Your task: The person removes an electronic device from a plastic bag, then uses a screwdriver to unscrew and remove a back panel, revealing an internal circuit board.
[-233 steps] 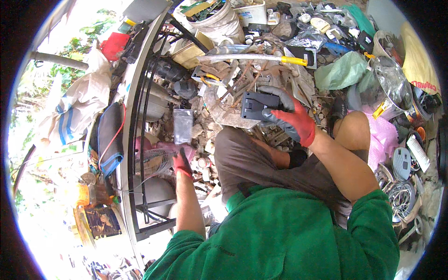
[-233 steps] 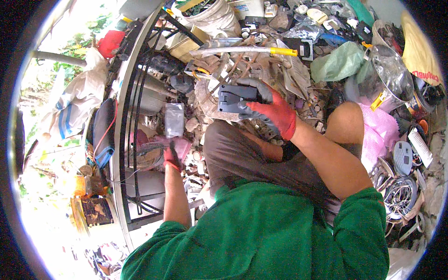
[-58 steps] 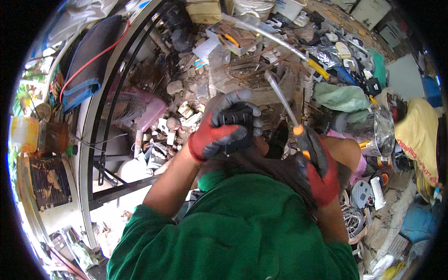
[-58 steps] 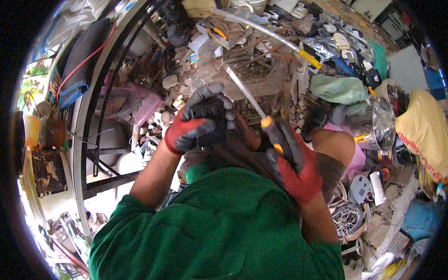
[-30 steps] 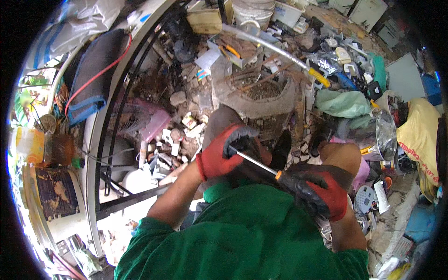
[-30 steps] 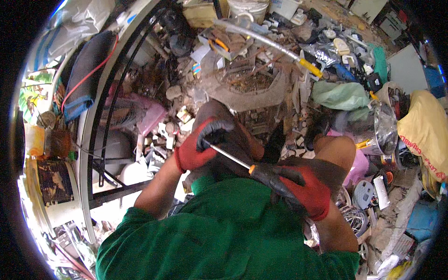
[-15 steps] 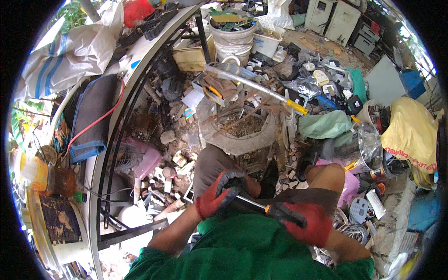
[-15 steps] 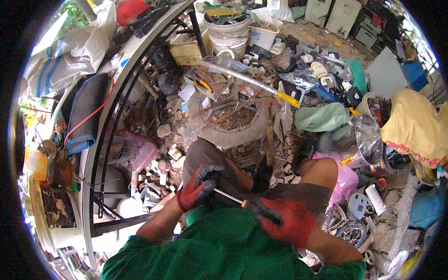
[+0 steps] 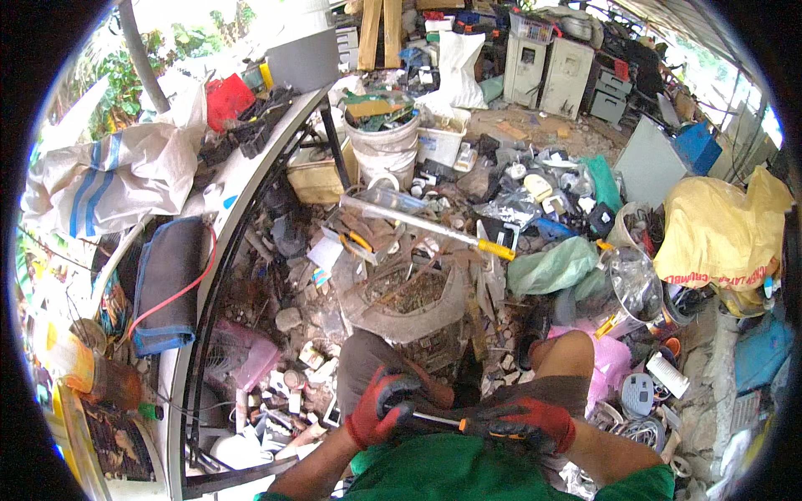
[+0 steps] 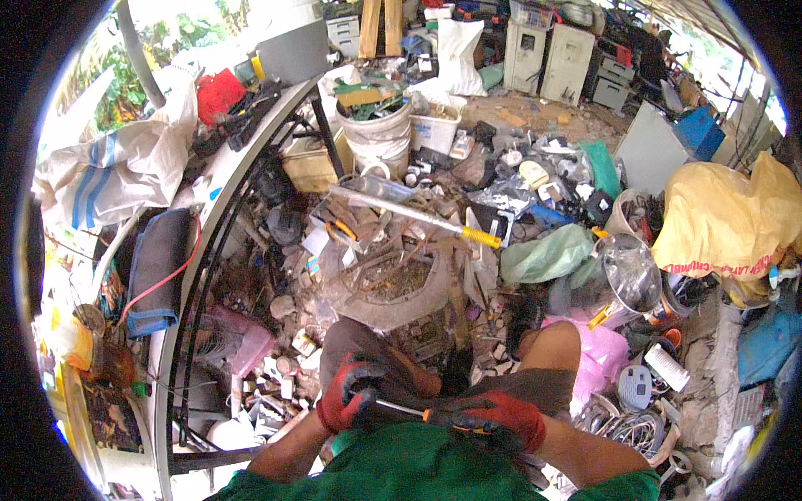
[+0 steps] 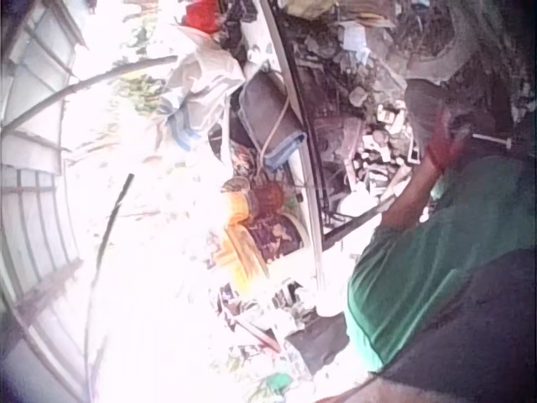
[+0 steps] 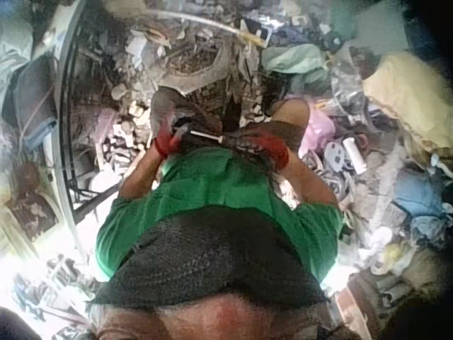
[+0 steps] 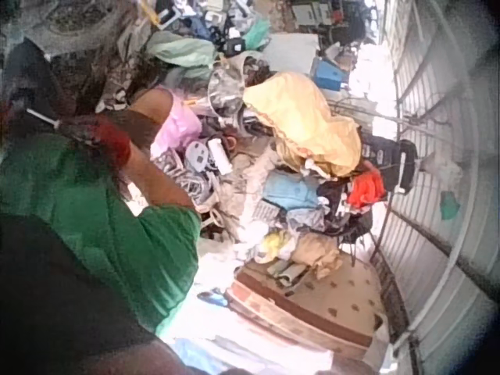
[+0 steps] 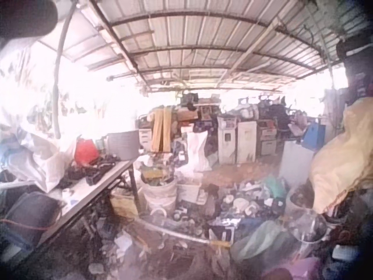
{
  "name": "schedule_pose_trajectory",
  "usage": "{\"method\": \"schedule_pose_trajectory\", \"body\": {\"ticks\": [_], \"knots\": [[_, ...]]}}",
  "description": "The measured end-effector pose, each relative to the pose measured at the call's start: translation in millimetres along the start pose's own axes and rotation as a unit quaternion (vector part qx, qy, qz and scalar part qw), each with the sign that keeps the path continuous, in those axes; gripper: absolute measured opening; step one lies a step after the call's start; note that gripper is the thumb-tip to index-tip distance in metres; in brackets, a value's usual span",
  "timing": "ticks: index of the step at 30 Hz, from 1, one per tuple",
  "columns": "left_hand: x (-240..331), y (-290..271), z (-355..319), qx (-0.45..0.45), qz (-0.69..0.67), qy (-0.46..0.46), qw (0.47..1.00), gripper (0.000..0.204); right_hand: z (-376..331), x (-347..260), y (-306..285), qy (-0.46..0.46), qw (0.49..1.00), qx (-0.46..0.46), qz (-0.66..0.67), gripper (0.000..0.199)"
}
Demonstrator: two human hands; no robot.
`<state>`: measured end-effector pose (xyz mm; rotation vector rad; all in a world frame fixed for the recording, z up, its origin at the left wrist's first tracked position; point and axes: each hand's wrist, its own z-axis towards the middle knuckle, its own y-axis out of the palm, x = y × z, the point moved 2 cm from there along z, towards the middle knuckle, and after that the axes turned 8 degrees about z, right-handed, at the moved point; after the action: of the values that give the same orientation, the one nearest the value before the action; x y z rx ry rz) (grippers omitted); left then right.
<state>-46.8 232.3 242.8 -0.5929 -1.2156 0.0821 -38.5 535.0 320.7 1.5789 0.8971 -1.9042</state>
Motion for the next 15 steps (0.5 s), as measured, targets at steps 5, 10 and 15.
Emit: {"method": "schedule_pose_trajectory", "body": {"ticks": [5, 10, 15], "knots": [[14.6, -3.1, 16.8, 0.001, 0.040, 0.057, 0.998, 0.045, 5.2, -8.2, -4.1, 0.286, 0.949, -0.008, 0.130, 0.040], [4.5, 8.0, 16.4, 0.011, -0.090, -0.032, 0.995, 0.046, 0.2, -16.5, 2.6, 0.127, 0.980, 0.036, -0.149, 0.047], [-21.1, 3.4, 16.6, -0.036, -0.333, -0.149, 0.930, 0.042, 10.4, -34.7, 22.7, 0.012, 0.927, 0.070, -0.369, 0.043]]}}
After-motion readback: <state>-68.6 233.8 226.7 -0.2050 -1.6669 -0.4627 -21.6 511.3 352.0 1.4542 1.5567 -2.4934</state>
